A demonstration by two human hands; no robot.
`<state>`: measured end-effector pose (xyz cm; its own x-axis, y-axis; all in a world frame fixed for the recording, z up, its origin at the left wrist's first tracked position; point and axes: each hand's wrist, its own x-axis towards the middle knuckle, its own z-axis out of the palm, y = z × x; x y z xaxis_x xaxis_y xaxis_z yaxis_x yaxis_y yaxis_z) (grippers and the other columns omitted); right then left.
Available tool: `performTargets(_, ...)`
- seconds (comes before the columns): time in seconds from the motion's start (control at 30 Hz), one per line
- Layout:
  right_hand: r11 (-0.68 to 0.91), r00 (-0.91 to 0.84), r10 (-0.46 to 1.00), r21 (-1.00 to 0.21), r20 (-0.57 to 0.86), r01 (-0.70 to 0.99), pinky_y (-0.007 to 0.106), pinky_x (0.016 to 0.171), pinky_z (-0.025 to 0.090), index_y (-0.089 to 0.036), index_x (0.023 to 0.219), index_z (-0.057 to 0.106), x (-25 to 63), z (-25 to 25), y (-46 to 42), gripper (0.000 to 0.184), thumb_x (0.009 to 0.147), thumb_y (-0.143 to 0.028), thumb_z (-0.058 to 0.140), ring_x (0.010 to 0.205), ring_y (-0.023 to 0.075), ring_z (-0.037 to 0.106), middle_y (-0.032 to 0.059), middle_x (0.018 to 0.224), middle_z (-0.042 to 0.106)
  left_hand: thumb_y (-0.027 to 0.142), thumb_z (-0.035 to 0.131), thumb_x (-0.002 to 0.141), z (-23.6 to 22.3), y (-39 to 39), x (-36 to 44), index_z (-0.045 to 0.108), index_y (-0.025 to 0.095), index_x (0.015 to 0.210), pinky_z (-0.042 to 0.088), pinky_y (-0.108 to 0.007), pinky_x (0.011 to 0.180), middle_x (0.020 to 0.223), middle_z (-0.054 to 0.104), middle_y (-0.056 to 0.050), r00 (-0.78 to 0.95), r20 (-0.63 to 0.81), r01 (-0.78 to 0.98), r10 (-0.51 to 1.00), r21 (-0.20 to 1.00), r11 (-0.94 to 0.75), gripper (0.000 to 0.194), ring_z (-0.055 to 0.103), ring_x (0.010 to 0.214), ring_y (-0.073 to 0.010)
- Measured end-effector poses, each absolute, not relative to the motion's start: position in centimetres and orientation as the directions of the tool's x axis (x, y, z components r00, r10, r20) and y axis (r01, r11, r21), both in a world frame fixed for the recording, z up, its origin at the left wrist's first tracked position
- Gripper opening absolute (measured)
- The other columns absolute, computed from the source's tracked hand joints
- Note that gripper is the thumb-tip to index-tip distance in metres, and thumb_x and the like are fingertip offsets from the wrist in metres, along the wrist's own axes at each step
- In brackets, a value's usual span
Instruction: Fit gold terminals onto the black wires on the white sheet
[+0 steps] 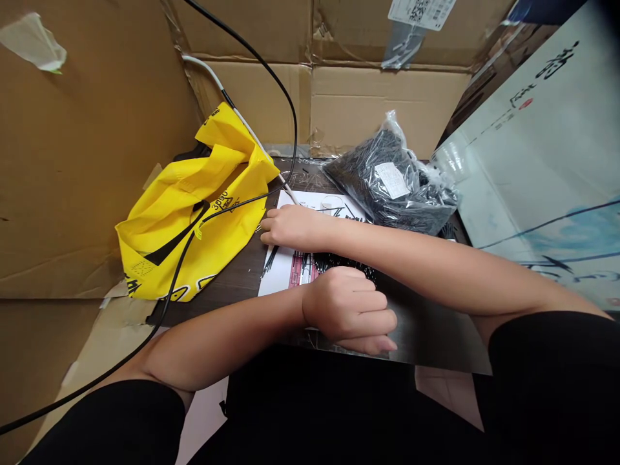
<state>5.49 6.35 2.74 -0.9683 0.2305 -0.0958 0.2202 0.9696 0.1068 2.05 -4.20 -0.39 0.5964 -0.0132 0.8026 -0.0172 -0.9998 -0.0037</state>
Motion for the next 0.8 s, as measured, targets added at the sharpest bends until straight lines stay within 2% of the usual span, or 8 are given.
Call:
performTargets(0.27,0.974,-0.977,0.214,0.078,-0.006,0.213,0.034,0.065,0.035,-0.015,0.1,0.064,5.88,1.97,6.44,0.016,0.098,-0.015,0.048,0.091,0.0218,0.06,0.0063,0.096,0.067,0.047,0.047,0.092,-0.51,-3.96,2.07,0.058,0.021,0.07,0.026,-0.03,0.051,0.055,0.044,0.004,0.596,0.802,0.008,0.031,0.032,-0.999,0.036,0.038,0.05,-0.0118)
performTargets(0.6,0.972,-0.971,0.228,0.078,-0.069,0.222,0.034,0.068,0.037,-0.014,0.1,0.065,5.56,2.53,6.26,0.017,0.097,-0.014,0.049,0.095,0.0224,0.058,0.0076,0.097,0.068,0.048,0.045,0.093,-0.67,-3.99,2.1,0.058,0.021,0.071,0.028,-0.03,0.051,0.055,0.044,0.004,0.603,0.796,0.031,0.055,0.046,-0.998,0.036,0.038,0.051,-0.0121)
performTargets(0.8,0.961,-0.963,0.269,0.065,-0.003,0.268,0.031,0.066,0.033,-0.015,0.099,0.062,6.03,2.65,6.29,0.012,0.097,-0.015,0.05,0.088,0.0194,0.055,0.007,0.094,0.067,0.049,0.048,0.091,-0.48,-3.56,1.75,0.058,0.021,0.071,0.022,-0.031,0.052,0.054,0.042,0.004,0.57,0.821,0.11,0.036,-0.033,-0.993,0.036,0.034,0.051,-0.0126)
